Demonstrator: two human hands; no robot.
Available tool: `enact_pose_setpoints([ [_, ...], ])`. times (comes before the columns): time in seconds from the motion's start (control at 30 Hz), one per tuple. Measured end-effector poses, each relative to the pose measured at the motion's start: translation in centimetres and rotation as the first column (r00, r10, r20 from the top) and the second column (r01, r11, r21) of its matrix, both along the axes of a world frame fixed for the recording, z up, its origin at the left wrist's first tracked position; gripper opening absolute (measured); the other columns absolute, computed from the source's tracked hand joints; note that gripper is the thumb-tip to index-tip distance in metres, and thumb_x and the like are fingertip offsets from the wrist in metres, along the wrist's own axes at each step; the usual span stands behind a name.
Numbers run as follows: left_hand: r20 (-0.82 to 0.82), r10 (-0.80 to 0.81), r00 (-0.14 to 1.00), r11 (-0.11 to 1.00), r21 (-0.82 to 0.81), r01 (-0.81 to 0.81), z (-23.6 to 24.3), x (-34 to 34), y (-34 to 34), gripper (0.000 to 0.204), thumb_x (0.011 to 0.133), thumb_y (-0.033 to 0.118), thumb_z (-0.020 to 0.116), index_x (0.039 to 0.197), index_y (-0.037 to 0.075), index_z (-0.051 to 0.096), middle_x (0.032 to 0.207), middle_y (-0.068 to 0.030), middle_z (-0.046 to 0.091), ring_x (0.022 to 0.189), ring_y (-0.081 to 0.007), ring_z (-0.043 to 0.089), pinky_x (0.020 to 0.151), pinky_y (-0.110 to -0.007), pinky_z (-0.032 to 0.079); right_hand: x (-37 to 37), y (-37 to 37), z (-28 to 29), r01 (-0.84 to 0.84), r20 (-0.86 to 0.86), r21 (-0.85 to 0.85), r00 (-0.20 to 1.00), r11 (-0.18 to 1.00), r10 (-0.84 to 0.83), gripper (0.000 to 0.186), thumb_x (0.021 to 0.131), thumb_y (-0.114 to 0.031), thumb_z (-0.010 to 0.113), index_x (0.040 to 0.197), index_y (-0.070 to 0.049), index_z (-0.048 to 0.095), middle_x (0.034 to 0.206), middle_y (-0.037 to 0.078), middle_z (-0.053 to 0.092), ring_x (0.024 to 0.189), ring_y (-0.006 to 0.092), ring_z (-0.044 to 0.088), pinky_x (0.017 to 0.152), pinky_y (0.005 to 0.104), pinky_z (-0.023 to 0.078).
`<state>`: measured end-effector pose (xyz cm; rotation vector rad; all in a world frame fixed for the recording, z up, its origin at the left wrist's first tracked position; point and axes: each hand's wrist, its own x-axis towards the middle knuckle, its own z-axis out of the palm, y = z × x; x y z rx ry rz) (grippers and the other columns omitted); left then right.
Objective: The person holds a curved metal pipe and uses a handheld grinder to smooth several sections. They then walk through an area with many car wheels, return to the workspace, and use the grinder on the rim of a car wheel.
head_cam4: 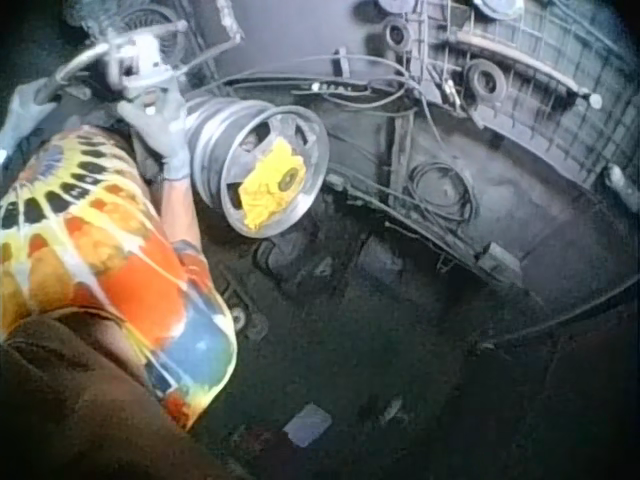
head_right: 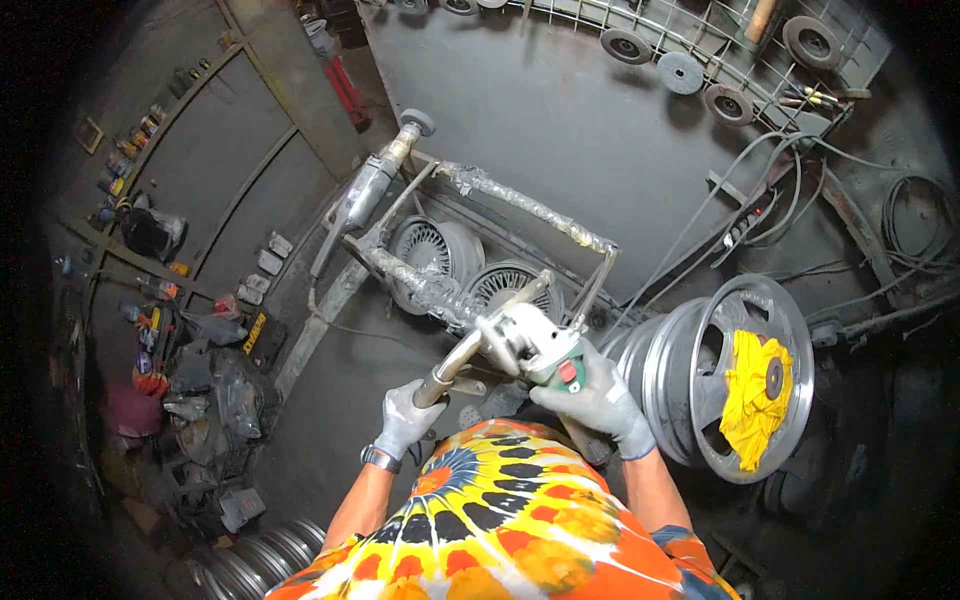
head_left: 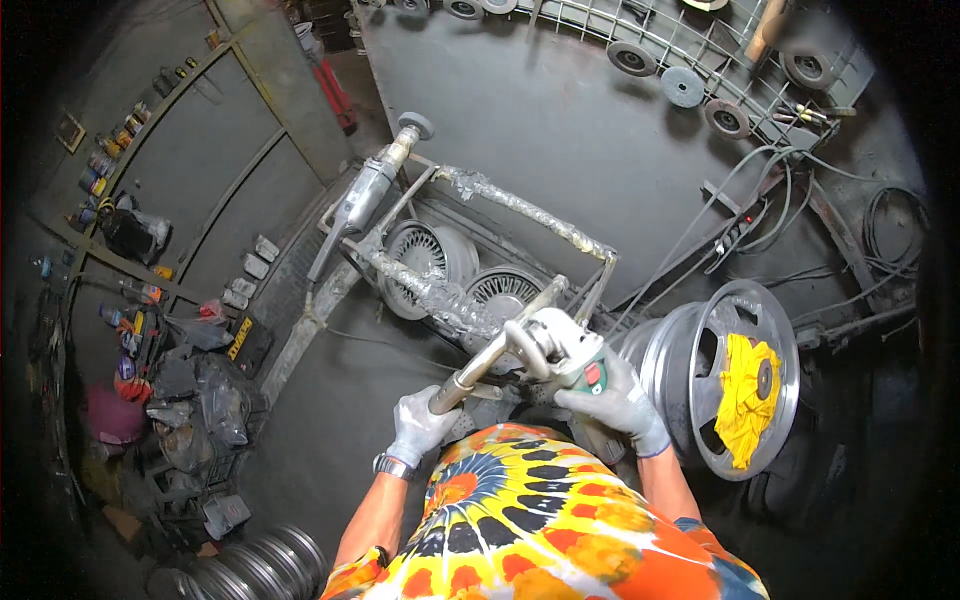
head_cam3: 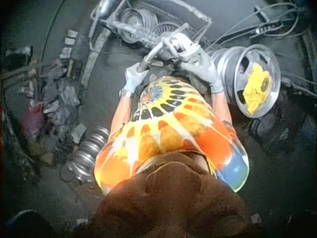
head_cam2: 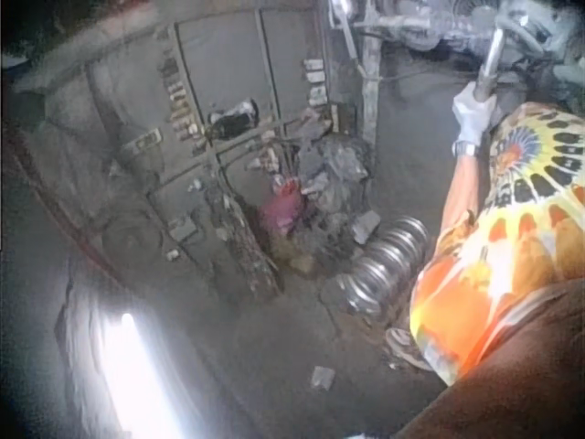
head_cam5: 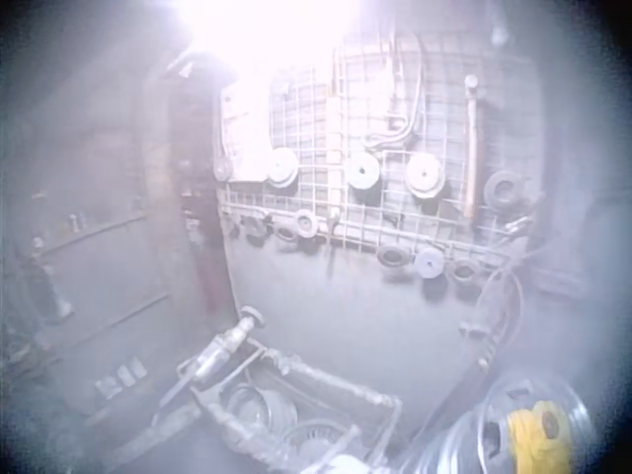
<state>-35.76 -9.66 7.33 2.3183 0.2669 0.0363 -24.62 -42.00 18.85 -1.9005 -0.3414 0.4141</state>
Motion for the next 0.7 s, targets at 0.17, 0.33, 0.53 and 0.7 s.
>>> enact_pose_setpoints([
  [0.17, -0.012, -0.078, 0.997, 0.994, -0.071, 0.077, -0.2, -3.0, 3.2, 0.032, 0.078, 0.037, 0.088, 0.089, 0.01, 0.075, 0.084, -0.0197, 0.075, 0.083, -0.0443, 0.074, 0.071, -0.052, 0.059, -0.3, 0.9, 0.0, 0.119, -0.193, 0.164, 0.977, 0.979, -0.086, 0.056, 0.09, -0.01, 0.086, 0.141, 0.0, 0.064, 0.125, 0.003, 0.073, 0.115, 0.0119, 0.066, 0.104, 0.0329, 0.054],
  [0.33, 0.014, -0.104, 0.994, 0.992, -0.071, 0.105, -0.3, -4.5, 4.3, 0.033, 0.076, 0.037, 0.089, 0.086, 0.009, 0.075, 0.084, -0.0198, 0.075, 0.083, -0.0446, 0.074, 0.07, -0.051, 0.058, -1.5, 2.6, -0.7, 0.211, -0.185, 0.173, 0.967, 0.962, -0.178, 0.054, 0.091, -0.014, 0.087, 0.139, 0.0, 0.066, 0.125, 0.004, 0.074, 0.112, 0.0122, 0.067, 0.102, 0.0331, 0.055],
  [0.53, -0.04, -0.09, 0.995, 0.979, -0.185, 0.082, -0.9, -4.7, 4.8, 0.035, 0.078, 0.034, 0.089, 0.096, 0.006, 0.077, 0.088, -0.0204, 0.076, 0.084, -0.0441, 0.074, 0.071, -0.05, 0.059, -5.5, 5.2, -0.4, 0.176, 0.003, 0.108, 0.984, 0.978, -0.177, 0.068, 0.084, -0.022, 0.092, 0.142, -0.001, 0.061, 0.127, 0.01, 0.075, 0.117, 0.018, 0.07, 0.104, 0.0365, 0.056],
  [0.7, -0.049, -0.15, 0.988, 0.93, -0.347, 0.124, -0.4, -4.0, 5.9, 0.027, 0.089, 0.021, 0.087, 0.091, -0.002, 0.073, 0.074, -0.0058, 0.072, 0.066, -0.0123, 0.068, 0.06, -0.037, 0.054, -7.7, 7.5, -0.1, 0.111, 0.134, -0.011, 0.985, 0.994, -0.109, 0.079, 0.082, -0.035, 0.094, 0.142, 0.0, 0.057, 0.12, 0.024, 0.077, 0.114, 0.0396, 0.077, 0.096, 0.0454, 0.06],
])
